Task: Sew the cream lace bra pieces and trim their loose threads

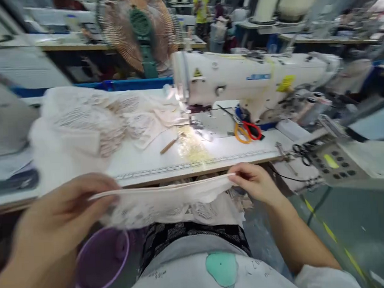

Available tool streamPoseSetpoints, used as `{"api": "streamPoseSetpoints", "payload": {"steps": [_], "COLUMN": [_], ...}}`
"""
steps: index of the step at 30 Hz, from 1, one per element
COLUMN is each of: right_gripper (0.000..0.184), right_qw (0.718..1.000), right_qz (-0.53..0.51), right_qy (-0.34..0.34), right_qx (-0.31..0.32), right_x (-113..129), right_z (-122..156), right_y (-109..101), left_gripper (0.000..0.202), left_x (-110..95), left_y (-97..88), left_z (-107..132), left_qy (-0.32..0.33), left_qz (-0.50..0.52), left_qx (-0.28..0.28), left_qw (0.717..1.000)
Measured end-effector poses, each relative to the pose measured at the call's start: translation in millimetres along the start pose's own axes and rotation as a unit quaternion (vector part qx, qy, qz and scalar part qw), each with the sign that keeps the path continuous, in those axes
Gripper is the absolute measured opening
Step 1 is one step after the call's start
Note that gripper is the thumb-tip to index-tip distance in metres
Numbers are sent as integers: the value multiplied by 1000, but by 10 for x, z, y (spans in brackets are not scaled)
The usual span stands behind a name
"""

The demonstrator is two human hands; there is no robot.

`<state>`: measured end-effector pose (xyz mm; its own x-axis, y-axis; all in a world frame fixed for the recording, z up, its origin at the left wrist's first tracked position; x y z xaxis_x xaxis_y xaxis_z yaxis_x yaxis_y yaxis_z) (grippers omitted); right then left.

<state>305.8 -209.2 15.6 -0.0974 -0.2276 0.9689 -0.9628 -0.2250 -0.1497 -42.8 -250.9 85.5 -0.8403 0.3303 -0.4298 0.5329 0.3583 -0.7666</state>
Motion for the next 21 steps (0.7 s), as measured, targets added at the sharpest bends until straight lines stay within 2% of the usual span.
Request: {"api": "streamPoseSetpoints", "payload": {"steps": [2,4,8,11,17,21], "right_gripper": [16,14,11,19,43,18], "right_qw": [999,993,976,970,951,949], "right_qz": [50,111,183,178,82,66], "right_qy": [-1,-26,-96,-140,-265,-269], "right_qx": [8,30,75,88,136,150], "right_x": [-106,-176,-159,-67,71,57], "right_z": [-10,-45,-113,-162,-270,-334], "right_y": [-53,-77,8,237,952,1201], "left_gripper": [10,14,17,21,20,19], "left_x": [-46,-86,-162,-197,-258,-271], "left_y": [27,58,80,74,53,23], "left_z": [31,12,-56,-90,-133,-127], "left_qy": [17,41,68,101,105,96], "left_qz": [47,82,80,65,33,14], "left_qx": [43,62,86,108,134,130], "left_qw": [998,994,991,987,985,987]}}
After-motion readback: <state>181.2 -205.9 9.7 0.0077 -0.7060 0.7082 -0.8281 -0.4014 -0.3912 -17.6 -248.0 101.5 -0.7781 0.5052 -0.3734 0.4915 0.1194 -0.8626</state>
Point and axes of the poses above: each hand's wrist, its own z-axis away from the middle knuckle, its own y-axis out of the palm, x = y × z, the point moved 1 cm from there along -z, towards the middle knuckle, and after that the axes turned 15 degrees about -z, right-handed, at the moved point
